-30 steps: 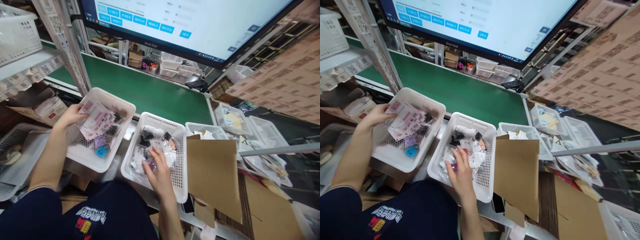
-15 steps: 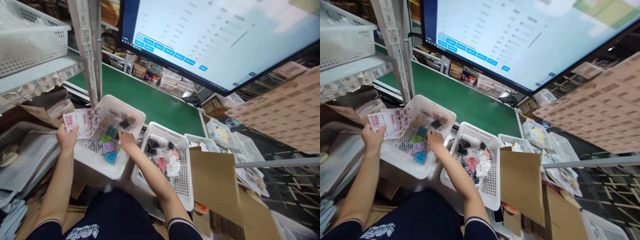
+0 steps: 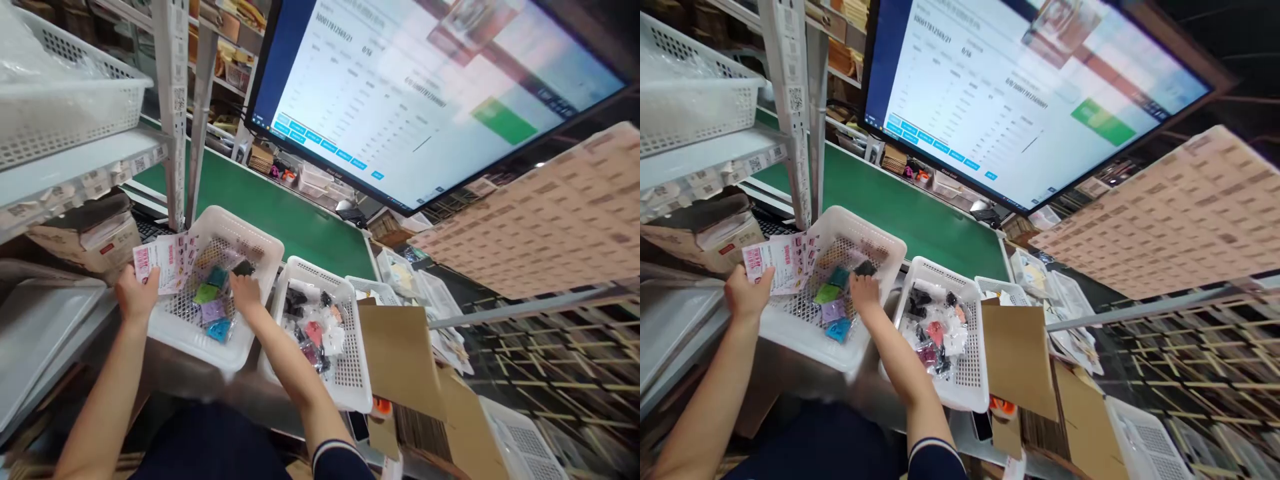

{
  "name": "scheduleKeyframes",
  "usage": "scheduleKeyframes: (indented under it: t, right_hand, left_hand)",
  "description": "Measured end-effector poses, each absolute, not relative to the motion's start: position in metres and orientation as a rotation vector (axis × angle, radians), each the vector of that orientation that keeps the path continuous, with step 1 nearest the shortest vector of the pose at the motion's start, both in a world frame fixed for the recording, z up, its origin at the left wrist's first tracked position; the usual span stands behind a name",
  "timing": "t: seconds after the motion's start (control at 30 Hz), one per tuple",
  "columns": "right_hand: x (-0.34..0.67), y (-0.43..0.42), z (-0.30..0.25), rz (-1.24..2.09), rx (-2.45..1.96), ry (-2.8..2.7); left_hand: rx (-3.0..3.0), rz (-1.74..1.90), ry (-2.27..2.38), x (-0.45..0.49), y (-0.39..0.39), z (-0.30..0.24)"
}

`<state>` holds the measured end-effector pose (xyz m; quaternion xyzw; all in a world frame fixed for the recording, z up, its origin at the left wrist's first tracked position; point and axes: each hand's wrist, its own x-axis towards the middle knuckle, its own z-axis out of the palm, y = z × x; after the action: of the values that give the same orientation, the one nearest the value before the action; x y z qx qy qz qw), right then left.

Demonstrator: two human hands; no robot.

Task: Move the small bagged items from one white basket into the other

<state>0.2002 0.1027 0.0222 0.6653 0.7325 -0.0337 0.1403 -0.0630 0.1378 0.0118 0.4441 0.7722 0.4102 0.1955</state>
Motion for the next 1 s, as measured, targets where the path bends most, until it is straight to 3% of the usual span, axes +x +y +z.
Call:
scheduleKeyframes:
  t: [0.7,0.9,1.0]
  right_hand:
    - [0.177,0.098,0.012,-0.055,1.954,2.061]
    - [0.189,0.048,0.058,0.009,2.091,2.139]
    - [0.250,0.003,0.095,0.239,2.477,1.960]
  left_hand:
    - [1.323,1.082,2.104,-0.062,0.141,0.019]
    - [1.327,1.032,2.129,-0.063,0.139,0.017]
    - [1.339,1.002,2.115,-0.064,0.138,0.015]
